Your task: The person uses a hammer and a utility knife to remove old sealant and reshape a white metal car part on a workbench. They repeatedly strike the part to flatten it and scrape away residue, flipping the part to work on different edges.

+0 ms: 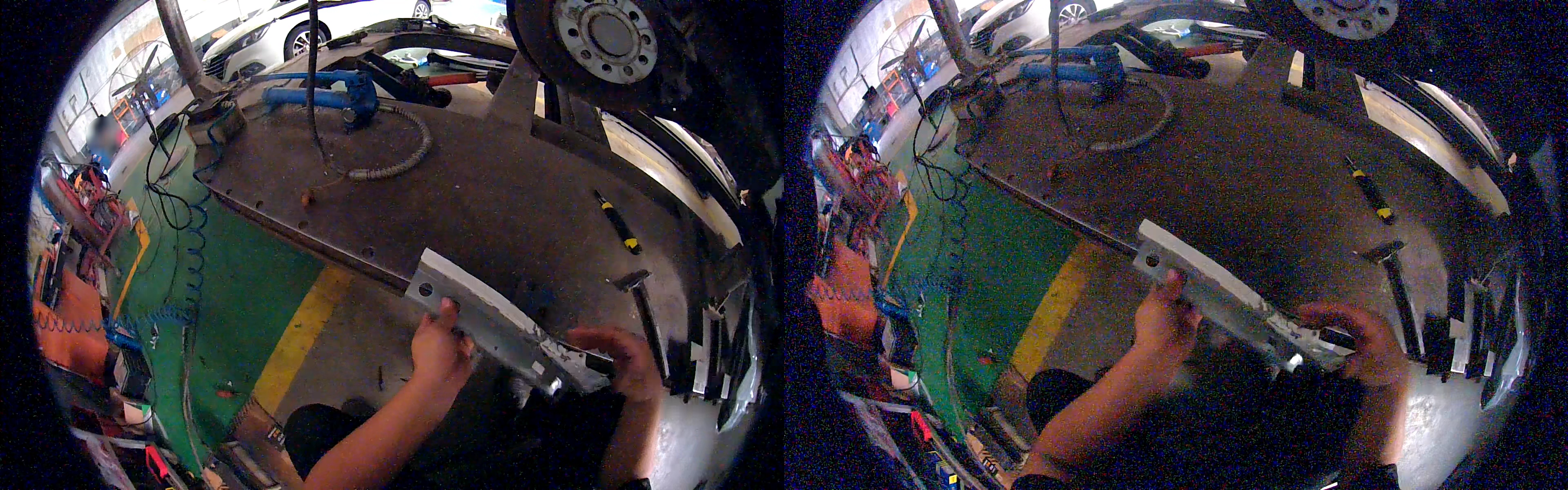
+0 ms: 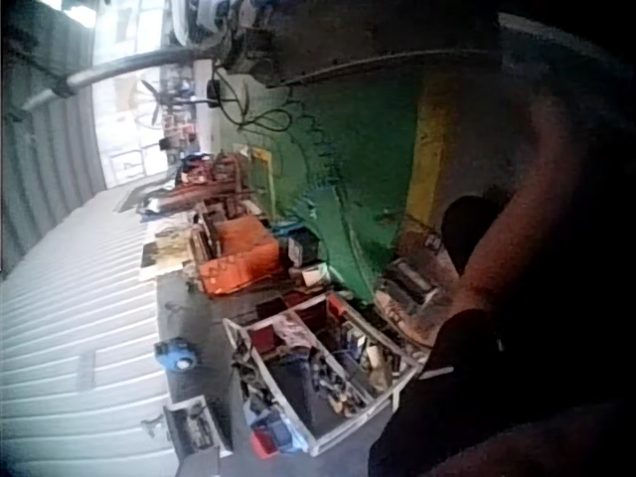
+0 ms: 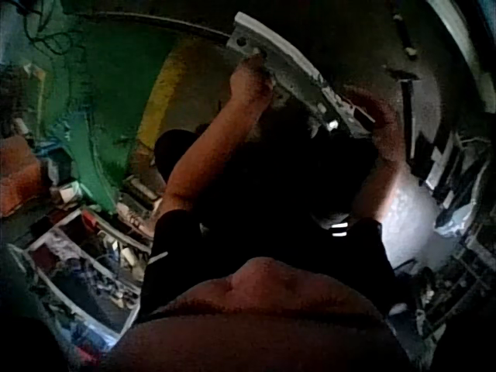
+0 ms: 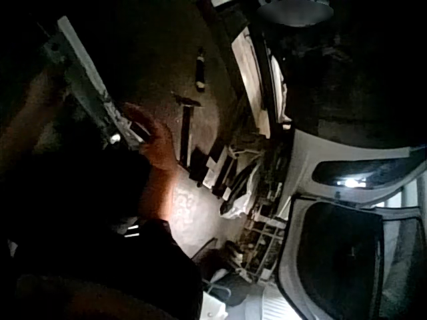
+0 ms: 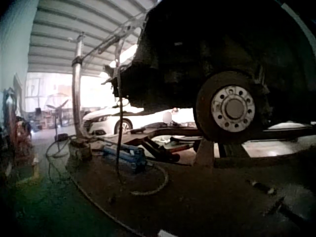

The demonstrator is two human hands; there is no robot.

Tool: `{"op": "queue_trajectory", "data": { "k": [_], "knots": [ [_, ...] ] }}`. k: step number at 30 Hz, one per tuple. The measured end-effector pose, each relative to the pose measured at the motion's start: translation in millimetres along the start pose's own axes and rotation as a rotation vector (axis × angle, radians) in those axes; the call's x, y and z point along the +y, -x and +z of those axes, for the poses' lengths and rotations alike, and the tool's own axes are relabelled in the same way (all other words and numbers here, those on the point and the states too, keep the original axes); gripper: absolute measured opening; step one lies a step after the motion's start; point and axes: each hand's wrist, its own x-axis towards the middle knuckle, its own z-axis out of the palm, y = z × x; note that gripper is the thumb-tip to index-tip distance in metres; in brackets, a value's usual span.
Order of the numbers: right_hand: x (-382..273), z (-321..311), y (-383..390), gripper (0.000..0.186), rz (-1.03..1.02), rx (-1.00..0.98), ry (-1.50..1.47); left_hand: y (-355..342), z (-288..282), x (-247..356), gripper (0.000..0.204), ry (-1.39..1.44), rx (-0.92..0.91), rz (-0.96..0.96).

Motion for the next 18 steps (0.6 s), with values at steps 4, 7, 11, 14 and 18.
{"op": "queue_trajectory", "data": {
  "k": [4, 7, 11, 14, 18],
  "knots": [
    [-22, 11, 1, 0.074, -0.112, -0.008, 0.515, 2, 2, 6, 0.035, -0.089, 0.104, -0.074],
    [-16, 18, 6, 0.056, 0.032, 0.095, 0.717, -10, -1, 1, 0.030, 0.003, 0.079, -0.075],
    [-22, 26, 2, 0.041, 0.069, 0.157, 0.847, -15, 2, 4, 0.029, -0.060, 0.030, -0.090],
    [-31, 30, -6, 0.041, 0.052, 0.155, 0.937, -22, 5, 13, 0.029, -0.120, 0.038, -0.077],
    [-38, 29, -14, 0.044, 0.072, 0.152, 0.959, -24, -7, 17, 0.031, -0.261, 0.012, -0.036]
  ]
}}
